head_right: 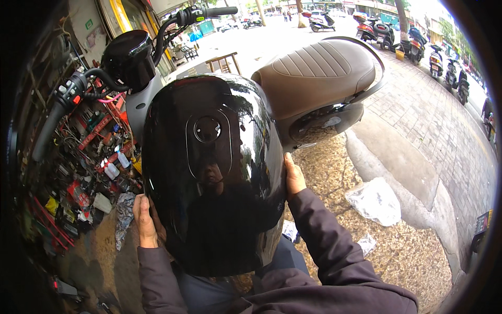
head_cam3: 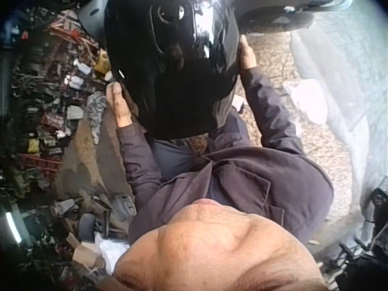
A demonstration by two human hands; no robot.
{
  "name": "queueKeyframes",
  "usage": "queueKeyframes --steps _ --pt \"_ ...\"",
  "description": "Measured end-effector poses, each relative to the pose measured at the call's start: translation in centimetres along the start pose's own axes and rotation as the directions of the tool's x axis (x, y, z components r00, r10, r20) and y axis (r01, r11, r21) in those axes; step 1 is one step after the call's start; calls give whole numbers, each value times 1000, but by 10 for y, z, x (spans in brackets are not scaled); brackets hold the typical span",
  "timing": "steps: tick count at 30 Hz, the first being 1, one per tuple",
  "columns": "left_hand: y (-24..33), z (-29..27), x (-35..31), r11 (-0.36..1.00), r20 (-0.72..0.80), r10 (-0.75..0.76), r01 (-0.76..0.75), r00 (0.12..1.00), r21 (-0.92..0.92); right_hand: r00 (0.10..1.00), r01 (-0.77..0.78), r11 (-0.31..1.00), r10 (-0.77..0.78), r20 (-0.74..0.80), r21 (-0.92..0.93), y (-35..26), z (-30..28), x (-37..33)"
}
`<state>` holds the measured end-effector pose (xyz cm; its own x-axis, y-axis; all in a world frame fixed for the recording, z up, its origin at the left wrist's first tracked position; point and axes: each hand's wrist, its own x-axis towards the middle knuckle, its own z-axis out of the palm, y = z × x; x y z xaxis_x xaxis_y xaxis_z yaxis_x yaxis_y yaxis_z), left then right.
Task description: The person unpacks a scooter body panel from a box, removes plastic wrapping, and attaches several small clips to the panel. The person then places the panel onto the scooter frame and continues to attach additional clips.
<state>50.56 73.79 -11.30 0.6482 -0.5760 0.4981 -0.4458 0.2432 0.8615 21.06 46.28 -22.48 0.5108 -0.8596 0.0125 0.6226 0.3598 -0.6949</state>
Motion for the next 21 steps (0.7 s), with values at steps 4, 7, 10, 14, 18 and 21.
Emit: queueKeyframes --steps 4,7,10,14,18,21 --pt "7 -7 6 986 13 49 -50 999 156 993 -18 990 2 -115 -138 5 11 -6" --pt "6 -9 9 985 31 57 -61 998 159 988 43 979 -72 -138 -200 6 21 -12" --pt "1 -13 11 984 37 68 -74 997 162 981 54 976 -90 -170 -209 9 28 -14" --pt "-7 -25 18 979 33 73 -78 997 189 978 56 975 -97 -186 -214 23 34 -10" --pt "-17 -43 23 972 22 84 -86 996 218 990 32 986 -54 -131 -164 46 42 -1" --pt "-32 -58 23 979 12 57 -58 998 196 988 37 987 -60 -143 -157 64 47 3"
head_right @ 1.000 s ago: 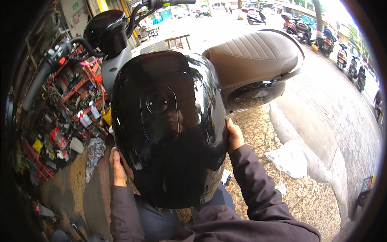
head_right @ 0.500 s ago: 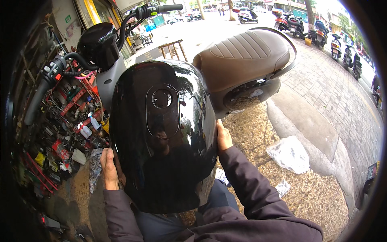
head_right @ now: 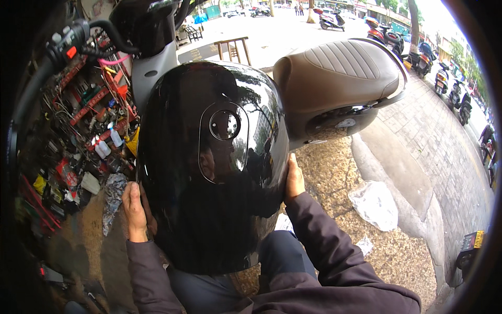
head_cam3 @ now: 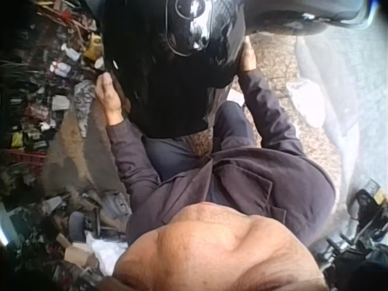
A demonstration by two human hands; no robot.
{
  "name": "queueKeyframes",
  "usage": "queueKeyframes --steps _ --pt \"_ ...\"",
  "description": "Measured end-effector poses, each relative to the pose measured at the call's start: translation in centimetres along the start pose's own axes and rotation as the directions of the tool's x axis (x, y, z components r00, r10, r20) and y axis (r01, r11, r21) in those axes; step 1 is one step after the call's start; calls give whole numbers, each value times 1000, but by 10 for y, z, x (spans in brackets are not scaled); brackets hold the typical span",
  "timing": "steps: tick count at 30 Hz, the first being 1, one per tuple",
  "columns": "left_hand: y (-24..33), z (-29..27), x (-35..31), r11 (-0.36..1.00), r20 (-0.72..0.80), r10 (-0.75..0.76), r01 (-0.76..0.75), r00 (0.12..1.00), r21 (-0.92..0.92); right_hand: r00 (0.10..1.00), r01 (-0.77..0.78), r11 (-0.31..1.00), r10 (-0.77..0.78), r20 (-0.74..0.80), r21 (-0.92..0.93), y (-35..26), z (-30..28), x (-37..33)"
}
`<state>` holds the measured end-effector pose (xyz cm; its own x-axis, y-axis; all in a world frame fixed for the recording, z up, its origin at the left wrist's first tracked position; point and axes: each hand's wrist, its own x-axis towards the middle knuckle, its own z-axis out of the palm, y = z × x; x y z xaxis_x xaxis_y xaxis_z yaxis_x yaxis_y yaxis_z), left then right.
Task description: The person unpacks a scooter body panel from a box, removes plastic wrapping, and attaches several small clips to the panel. The person then places the panel onto the scooter frame and continues to attach additional clips.
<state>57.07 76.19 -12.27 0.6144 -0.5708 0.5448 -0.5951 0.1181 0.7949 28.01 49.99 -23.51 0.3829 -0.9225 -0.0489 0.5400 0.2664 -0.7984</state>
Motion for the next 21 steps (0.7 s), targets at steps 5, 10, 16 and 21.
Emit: queueKeyframes --steps 5,10,16,21 --pt "-38 -10 0 998 8 -6 6 1000 -70 995 -9 1000 7 -98 -28 29 10 7" --pt "-59 -16 27 991 142 -110 119 984 -62 959 -2 993 -32 -281 -119 35 15 6" --pt "-26 -27 55 960 326 -258 279 910 -20 868 -148 943 -20 -496 -297 12 16 -29" --pt "50 -45 71 866 375 -496 478 783 146 843 -253 958 152 -516 -132 -27 38 -65"
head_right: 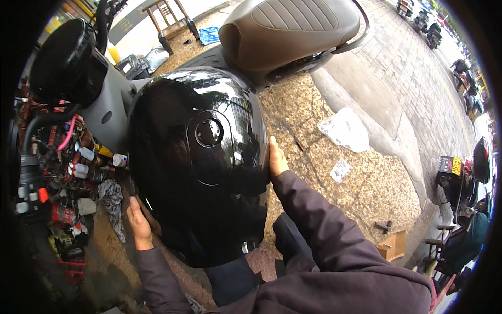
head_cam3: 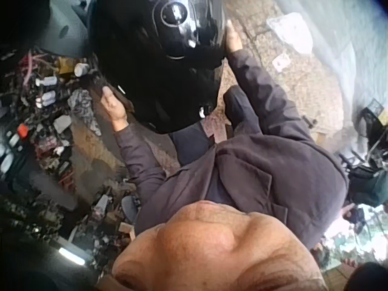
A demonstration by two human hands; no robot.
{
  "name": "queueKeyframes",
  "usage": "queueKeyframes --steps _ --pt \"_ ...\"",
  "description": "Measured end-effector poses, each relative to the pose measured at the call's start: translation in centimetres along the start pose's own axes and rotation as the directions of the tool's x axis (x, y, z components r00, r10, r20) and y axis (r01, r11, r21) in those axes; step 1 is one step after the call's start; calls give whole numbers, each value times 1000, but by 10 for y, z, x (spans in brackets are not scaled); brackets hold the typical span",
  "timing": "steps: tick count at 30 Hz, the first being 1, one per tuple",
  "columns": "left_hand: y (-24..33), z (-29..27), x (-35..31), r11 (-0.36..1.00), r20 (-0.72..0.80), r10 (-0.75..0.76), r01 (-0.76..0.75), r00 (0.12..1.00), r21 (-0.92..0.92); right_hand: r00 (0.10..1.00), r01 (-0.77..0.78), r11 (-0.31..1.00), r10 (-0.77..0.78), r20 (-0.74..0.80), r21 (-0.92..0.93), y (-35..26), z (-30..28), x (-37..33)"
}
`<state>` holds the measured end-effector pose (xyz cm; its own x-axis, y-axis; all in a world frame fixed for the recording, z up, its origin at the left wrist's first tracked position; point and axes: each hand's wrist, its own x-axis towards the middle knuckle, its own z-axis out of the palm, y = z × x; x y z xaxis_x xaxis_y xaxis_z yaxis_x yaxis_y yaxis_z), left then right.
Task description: The person unpacks a scooter body panel from a box, removes plastic wrapping, and attaches several small clips to the panel. The person then places the panel onto the scooter frame and continues to attach additional clips.
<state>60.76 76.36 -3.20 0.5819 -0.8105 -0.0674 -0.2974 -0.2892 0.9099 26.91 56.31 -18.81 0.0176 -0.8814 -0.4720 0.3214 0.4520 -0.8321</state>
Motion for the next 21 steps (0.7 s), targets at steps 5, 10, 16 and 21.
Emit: queueKeyframes --steps 5,10,16,21 --pt "58 1 -51 998 -69 -63 63 996 4 992 -123 970 117 -44 -209 -45 -25 -43" --pt "62 -8 -168 952 -189 -264 287 946 108 887 -173 985 166 432 -22 -73 -54 -76" --pt "61 3 -300 753 -501 -536 653 680 80 655 -447 882 436 617 -148 -57 -66 -113" --pt "90 26 -293 771 -654 -527 630 543 -97 506 -433 814 574 644 -386 -95 -22 -65"
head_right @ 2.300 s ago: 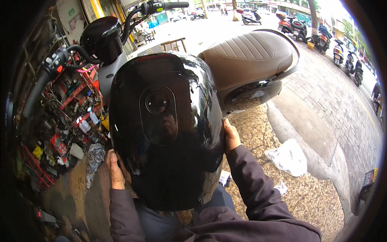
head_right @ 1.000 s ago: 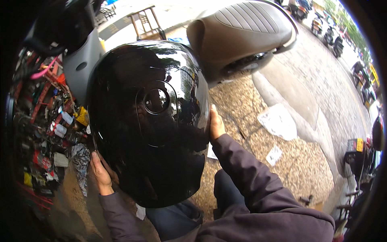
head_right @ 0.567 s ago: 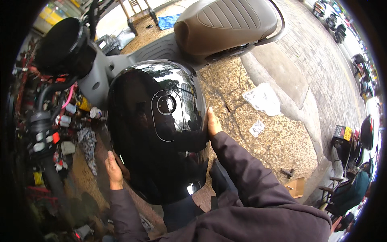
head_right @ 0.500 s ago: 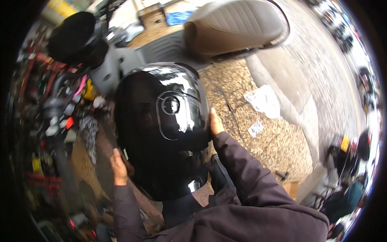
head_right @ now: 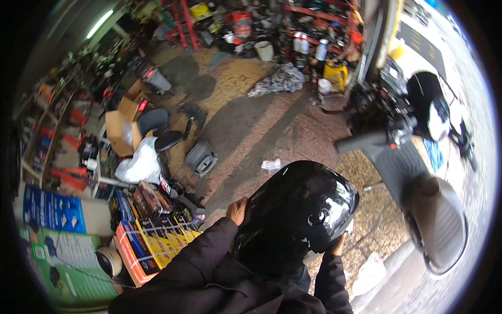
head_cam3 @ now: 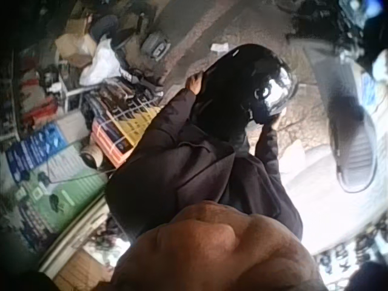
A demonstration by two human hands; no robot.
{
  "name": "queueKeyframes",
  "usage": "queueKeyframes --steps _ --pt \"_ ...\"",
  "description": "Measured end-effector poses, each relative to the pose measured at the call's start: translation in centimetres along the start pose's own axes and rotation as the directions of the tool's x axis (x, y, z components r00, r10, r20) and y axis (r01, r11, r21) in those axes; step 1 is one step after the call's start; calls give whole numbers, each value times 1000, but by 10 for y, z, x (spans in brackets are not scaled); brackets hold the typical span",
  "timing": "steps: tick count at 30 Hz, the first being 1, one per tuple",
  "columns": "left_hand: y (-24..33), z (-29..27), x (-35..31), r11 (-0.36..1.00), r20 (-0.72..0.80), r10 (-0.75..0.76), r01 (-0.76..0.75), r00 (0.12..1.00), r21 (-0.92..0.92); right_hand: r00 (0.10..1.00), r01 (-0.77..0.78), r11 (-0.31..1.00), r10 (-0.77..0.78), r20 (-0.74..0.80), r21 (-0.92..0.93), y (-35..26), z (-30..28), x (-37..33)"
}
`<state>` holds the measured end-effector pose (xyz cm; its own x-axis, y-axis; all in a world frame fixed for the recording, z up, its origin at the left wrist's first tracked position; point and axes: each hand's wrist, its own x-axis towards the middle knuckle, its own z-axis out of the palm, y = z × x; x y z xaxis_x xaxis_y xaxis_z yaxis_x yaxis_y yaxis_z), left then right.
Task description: The person unpacks a scooter body panel from a box, removes plastic wrapping, and attaches several small clips to the panel. The person then places the panel onto the scooter frame and continues to attach additional clips.
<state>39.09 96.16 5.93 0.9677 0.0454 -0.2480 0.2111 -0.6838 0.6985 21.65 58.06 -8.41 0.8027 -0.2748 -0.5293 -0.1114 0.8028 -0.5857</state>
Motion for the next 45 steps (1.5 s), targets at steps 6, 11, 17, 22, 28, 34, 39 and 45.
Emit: queueKeyframes --steps 6,11,17,22,28,34,39,45 --pt "-21 -20 -26 925 -91 -282 245 955 -290 999 36 945 -40 -6 -325 -79 102 50" --pt "-69 -61 -33 783 -192 -423 250 886 -570 919 339 752 -138 368 -565 -102 248 48" --pt "-92 -122 -13 528 -215 -460 71 861 -846 799 515 631 -107 592 -580 -109 392 40" --pt "-152 -144 58 405 -145 -518 93 843 -910 590 643 603 3 808 -472 -108 505 29" --pt "-171 -163 140 443 -344 -411 -146 844 -885 534 487 761 128 836 -428 -92 613 -7" --pt "-55 -226 197 -344 5 -584 -242 812 -907 443 820 458 -129 887 -342 -37 692 27" --pt "11 -290 238 -523 -135 -419 -359 898 -773 106 994 -6 251 962 -108 1 751 51" --pt "50 -317 302 -401 -220 -316 -340 923 -851 -15 1000 7 294 956 14 40 798 114"
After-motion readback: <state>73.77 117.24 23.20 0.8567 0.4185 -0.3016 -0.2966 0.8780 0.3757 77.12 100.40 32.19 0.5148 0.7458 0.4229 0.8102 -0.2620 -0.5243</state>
